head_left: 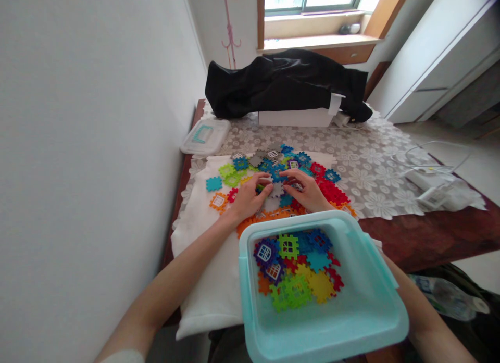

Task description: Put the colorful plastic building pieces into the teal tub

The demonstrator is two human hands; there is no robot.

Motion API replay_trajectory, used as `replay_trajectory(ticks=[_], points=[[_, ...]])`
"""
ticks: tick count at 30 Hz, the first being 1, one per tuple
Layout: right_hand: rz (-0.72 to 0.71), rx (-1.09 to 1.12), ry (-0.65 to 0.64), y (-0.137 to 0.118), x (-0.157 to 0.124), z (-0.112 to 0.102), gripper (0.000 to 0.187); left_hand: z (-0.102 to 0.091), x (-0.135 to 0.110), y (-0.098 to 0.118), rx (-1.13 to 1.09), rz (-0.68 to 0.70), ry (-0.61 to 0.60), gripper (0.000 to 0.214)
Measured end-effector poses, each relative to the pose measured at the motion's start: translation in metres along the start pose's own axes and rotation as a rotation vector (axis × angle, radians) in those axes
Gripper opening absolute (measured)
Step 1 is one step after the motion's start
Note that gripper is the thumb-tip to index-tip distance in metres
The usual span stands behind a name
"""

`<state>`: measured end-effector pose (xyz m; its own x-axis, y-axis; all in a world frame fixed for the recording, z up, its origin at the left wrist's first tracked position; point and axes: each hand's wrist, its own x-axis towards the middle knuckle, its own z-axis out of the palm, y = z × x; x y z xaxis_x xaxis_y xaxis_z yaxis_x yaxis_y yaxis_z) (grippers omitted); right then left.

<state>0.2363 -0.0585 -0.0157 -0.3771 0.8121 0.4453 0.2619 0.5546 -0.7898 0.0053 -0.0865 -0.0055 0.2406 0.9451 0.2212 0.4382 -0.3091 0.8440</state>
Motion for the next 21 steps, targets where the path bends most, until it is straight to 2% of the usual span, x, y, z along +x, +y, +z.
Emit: replay_trajectory(ticks=[5,11,16,21], points=[[-0.036,-0.045,-0.028,-0.005,0.001,0.0,0.041,-0.002,0.001,0.0,-0.085,-0.063,-0.038,0.045],[-0.028,-0.046,-0.021,-0.006,0.0,0.0,0.042,-0.002,0.005,-0.008,-0.219,-0.062,0.05,0.031],[0.067,0.079,0.062,-0.007,0.0,0.0,0.036,-0.001,0.006,-0.012,-0.198,-0.051,0.092,0.024],[0.23,0.365,0.207,-0.006,0.003,-0.006,0.025,-0.001,0.005,-0.009,-0.203,-0.075,0.103,0.024]])
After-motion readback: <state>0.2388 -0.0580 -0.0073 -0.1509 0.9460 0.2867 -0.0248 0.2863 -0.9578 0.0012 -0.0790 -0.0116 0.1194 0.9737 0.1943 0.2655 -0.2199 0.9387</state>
